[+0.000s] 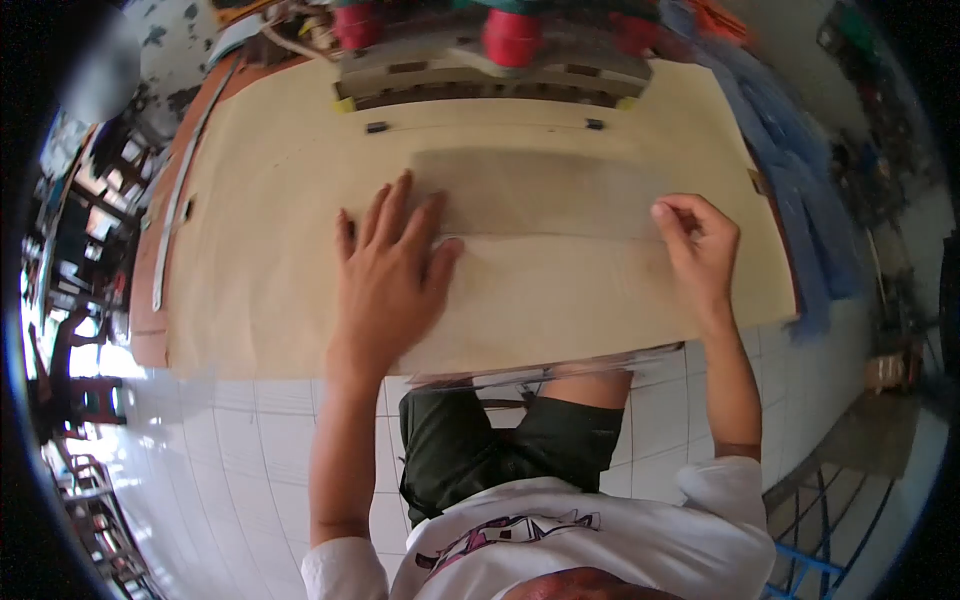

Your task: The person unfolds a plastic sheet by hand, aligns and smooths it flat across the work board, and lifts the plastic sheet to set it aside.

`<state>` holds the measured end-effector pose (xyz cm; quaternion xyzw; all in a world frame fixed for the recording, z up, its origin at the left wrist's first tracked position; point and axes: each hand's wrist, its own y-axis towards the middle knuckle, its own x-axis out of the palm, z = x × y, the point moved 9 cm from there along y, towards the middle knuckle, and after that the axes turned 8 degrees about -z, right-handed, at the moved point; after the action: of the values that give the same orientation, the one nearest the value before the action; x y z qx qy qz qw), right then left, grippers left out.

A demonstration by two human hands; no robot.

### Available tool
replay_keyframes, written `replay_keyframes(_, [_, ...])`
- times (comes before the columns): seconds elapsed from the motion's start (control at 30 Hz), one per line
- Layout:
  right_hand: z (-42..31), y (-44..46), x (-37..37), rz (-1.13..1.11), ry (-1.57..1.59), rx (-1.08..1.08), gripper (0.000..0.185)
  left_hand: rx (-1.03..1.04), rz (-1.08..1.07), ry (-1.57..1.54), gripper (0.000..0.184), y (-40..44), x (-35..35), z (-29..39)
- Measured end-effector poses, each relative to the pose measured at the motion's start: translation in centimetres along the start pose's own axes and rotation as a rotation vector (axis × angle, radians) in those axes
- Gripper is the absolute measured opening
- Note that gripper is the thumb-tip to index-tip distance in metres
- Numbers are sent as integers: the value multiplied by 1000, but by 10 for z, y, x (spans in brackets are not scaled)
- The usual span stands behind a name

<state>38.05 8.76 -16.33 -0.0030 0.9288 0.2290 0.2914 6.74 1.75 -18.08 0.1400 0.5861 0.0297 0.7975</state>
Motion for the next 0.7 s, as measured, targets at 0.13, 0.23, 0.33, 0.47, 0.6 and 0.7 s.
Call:
replay_keyframes(0.13, [-12, -2, -1, -22, -53, -3, 13, -39, -34, -10, 45, 1, -1, 3])
replay_keyframes(0.23, [-8, -2, -2, -23, -62, 32, 15, -26, -4, 8, 43, 2, -2, 2])
replay_keyframes(0.33, [-6, -2, -4, -28, -94, 29, 15, -29, -2, 21, 44, 2, 0, 2])
replay_keyframes(0.47, [1, 2, -6, 9, -128, 35, 17, -26, 1, 21, 44, 3, 1, 0])
replay_keyframes(0.6, [5, 5, -3, -36, -180, 64, 19, -20, 4, 20, 44, 2, 1, 1])
replay_keyframes(0.7, [5, 5, 0, -52, -231, 31, 21, -22, 1, 18, 45, 1, 0, 0])
